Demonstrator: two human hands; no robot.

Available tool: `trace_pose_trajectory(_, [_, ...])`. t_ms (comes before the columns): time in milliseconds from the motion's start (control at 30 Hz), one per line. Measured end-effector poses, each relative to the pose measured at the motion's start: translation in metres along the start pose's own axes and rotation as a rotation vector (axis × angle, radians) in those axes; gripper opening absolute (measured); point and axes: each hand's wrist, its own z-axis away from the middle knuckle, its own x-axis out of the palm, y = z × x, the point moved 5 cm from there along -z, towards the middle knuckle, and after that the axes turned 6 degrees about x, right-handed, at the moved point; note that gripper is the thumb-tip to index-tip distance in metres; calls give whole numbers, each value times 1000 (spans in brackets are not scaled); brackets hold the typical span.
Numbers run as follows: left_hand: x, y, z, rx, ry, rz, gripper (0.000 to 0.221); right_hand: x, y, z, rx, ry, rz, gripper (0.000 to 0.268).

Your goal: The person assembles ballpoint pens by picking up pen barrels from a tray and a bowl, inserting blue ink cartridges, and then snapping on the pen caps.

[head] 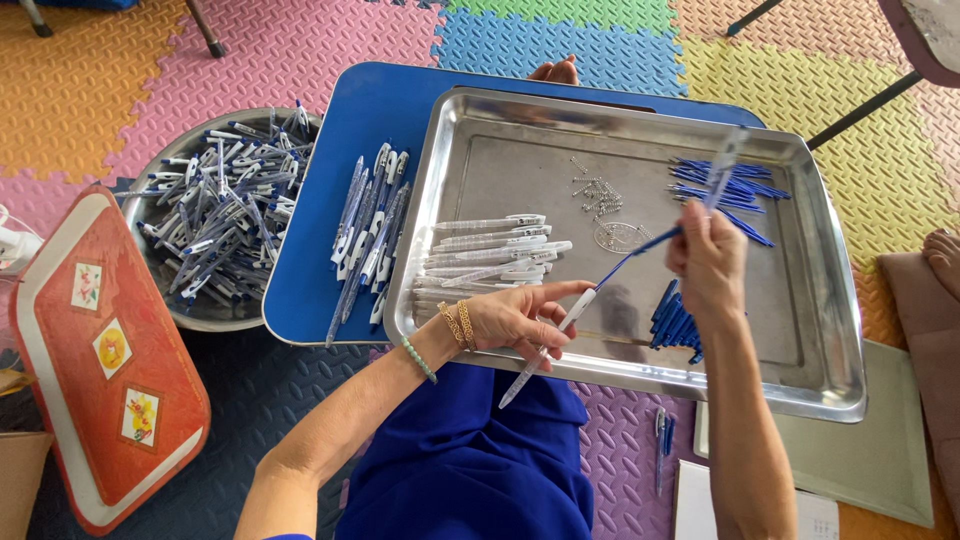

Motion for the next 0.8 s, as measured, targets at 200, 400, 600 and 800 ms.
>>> trace_pose_trajectory(200, [0, 12, -2, -137, -50, -34, 103, -76, -27, 21, 148, 51, 622, 45])
trace_pose_trajectory(400, [-8, 12, -10, -181, -18, 52, 107, -81, -31, 41, 111, 104, 1079, 79])
trace_pose_trajectory(600, [0, 19, -26, -161, -84, 19, 106, 30, -1, 52, 472, -348, 143, 36])
trace_pose_trajectory(800, [-19, 61, -51, -184, -42, -189, 97, -26, 24, -32, 437, 13, 55, 21])
